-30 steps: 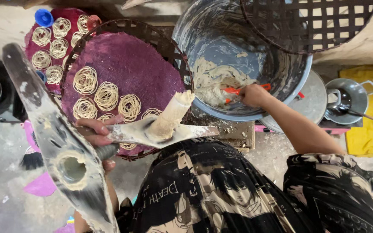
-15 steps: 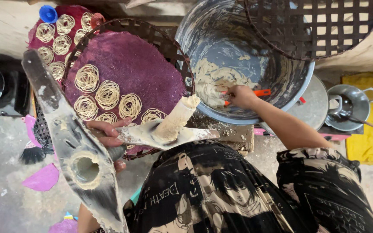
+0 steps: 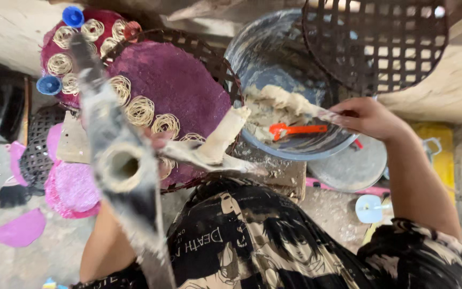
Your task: The person scoops dough from a large bucket with an orange scraper and loads it into a handheld metal noodle press. They squeeze the press to extrude noodle strands onto round pink trays, forming nests, and place small colored cups on the trays as markers.
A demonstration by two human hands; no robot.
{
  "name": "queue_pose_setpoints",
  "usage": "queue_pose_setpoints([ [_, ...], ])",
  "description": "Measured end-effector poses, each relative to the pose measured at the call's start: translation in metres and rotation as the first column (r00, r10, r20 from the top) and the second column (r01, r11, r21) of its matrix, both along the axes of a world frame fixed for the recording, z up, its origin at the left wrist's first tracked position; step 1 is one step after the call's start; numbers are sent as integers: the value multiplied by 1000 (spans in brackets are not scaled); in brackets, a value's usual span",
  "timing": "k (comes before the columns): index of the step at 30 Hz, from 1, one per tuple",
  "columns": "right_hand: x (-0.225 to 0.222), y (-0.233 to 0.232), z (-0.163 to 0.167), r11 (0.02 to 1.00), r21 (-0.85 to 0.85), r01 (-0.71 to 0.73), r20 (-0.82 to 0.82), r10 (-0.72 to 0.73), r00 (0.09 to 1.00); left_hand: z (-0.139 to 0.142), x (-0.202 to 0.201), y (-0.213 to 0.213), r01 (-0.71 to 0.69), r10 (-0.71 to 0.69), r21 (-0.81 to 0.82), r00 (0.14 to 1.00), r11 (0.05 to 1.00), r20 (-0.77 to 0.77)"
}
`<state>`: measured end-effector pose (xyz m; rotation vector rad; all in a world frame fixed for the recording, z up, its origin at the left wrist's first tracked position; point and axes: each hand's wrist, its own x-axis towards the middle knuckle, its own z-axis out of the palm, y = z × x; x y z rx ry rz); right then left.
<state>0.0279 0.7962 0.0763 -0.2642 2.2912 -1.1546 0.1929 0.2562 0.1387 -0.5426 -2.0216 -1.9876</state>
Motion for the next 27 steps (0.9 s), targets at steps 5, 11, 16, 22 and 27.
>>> queue_pose_setpoints([
  [5,12,8,72,965,-260,-40,-140,4,990,-22,-42,33,75,-67,-57,989,996,135],
  [11,9,-19,12,968,247,-45,-236,105,966,-16,-25,15,44,-41,-25,993,999,109],
  [16,5,-41,-86,775,632,-1,-305,250,919,-6,11,0,-19,19,4,998,1000,61],
  [22,-25,-56,-139,685,727,-51,-222,304,927,8,26,1,-36,36,-7,997,999,71],
  [27,-48,-72,-160,736,648,-195,-115,348,930,19,44,1,-9,10,-3,989,1000,146],
])
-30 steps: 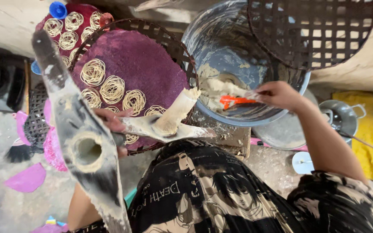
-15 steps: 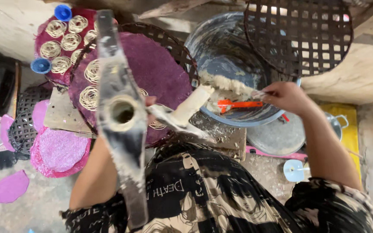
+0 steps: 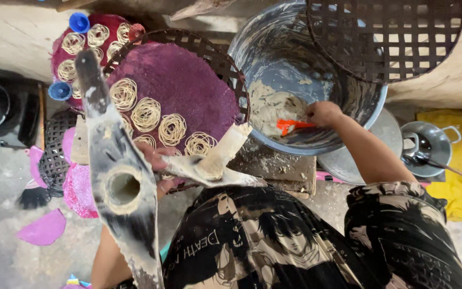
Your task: The person scoops dough from a large bucket with an orange scraper and loads it into a handheld metal noodle press. They squeeze the press to extrude noodle strands onto round pink trays, forming nests, and place small colored cups on the trays as markers.
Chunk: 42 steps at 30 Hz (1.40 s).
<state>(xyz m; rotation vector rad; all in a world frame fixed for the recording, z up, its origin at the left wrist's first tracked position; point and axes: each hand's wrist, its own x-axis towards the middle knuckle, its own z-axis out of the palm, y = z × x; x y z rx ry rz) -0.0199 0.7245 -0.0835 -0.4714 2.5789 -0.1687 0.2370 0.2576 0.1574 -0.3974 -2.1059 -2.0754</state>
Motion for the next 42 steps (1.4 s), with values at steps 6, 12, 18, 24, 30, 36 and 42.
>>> queue_pose_setpoints([
  [6,-1,-29,-19,983,-182,-6,103,25,994,3,8,7,-62,62,-28,998,998,-8],
  [12,0,-40,-33,953,-299,44,84,-20,996,0,-1,19,-103,96,-51,988,993,-124],
  [18,-1,3,-12,912,-381,149,155,-96,983,3,-10,14,-93,81,-136,993,986,-85],
  [24,7,63,92,786,-570,241,268,-99,958,-25,-34,7,-40,39,-5,995,999,-90],
  [30,33,72,209,511,-846,149,216,73,974,-58,-92,41,31,-31,-43,999,999,-9],
  [36,52,19,249,413,-904,-109,-33,188,982,-57,-135,96,-70,23,-373,991,925,-130],
  [42,84,-14,306,809,-449,-379,-260,287,922,-49,-141,92,-116,-66,-517,945,848,-319],
])
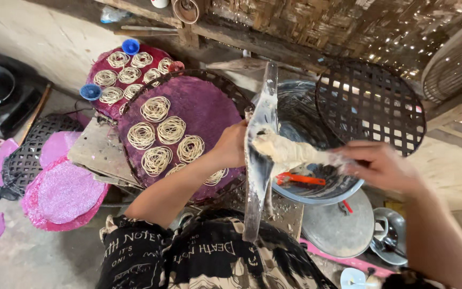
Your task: The person scoops dough from a large bucket with an orange scraper and loads it into a handheld metal noodle press. They squeeze the press to extrude noodle strands onto round pink trays, forming nests, and place small colored cups on the trays as markers.
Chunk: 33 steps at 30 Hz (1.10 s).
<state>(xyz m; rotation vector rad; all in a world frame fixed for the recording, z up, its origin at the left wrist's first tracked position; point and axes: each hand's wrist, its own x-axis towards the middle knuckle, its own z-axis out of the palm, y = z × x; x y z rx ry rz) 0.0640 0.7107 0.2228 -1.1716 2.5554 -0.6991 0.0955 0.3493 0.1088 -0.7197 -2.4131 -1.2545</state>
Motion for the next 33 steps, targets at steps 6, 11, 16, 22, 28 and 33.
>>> queue_pose_setpoints([
  [6,41,-35,106,820,523,233,-705,263,658,6,6,16,56,-57,-72,998,996,-10],
  [11,75,-100,102,822,529,210,-811,417,411,14,10,26,10,-8,-69,1000,998,27],
  [16,91,-126,74,830,550,98,-835,549,33,3,5,18,-77,77,-6,994,997,73],
  [22,93,-77,95,977,214,-6,-959,212,189,-23,-13,-1,-184,196,-73,951,980,241],
  [28,94,-46,113,983,175,64,-962,157,223,-22,-10,7,-138,150,-105,981,985,120],
  [33,100,-87,102,965,264,3,-936,255,242,-6,10,25,-79,79,-33,997,996,0],
])
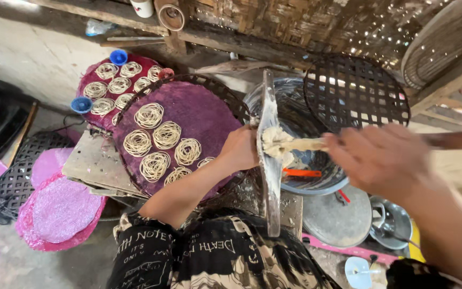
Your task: The person scoops dough from a large bucket with an orange scraper and loads it into a handheld metal noodle press. They squeeze the press to extrude noodle strands onto round pink trays, forming nests, and place small colored cups on the trays as markers.
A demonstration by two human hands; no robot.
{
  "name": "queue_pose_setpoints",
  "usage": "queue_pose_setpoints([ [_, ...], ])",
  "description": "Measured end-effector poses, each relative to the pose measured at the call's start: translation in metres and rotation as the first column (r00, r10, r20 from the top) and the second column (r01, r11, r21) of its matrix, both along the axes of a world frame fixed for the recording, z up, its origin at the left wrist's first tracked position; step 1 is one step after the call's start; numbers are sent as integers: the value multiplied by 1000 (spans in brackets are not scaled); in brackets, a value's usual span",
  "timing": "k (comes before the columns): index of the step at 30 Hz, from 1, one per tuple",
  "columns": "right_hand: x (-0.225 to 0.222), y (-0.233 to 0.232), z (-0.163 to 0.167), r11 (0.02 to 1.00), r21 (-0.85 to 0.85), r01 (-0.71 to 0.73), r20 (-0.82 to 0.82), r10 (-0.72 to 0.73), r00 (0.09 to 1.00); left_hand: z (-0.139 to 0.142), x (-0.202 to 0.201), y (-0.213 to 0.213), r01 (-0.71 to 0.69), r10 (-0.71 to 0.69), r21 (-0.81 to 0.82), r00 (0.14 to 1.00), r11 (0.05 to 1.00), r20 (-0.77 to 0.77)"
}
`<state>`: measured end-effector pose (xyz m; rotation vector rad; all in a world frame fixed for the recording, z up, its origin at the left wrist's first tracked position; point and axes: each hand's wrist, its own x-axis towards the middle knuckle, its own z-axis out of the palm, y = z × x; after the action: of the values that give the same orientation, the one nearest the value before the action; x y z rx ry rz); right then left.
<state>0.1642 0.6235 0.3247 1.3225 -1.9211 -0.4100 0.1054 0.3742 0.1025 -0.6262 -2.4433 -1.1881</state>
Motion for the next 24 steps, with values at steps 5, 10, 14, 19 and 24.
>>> queue_pose_setpoints([
  [5,3,-27,-14,987,161,32,-6,-31,999,8,0,12,-12,14,-37,997,999,78],
  [10,0,15,-11,968,-79,237,-9,-238,971,-3,-19,-21,-67,81,-70,968,995,239],
  [14,-19,42,-34,915,-348,203,137,-164,977,-19,-29,-40,12,-19,75,995,997,93],
  [19,-41,49,-81,882,-420,213,410,-25,912,-31,-34,-46,108,-500,720,788,686,358],
  [24,-35,59,-63,912,-290,289,550,-89,831,-31,-32,-42,53,-214,461,928,886,304],
])
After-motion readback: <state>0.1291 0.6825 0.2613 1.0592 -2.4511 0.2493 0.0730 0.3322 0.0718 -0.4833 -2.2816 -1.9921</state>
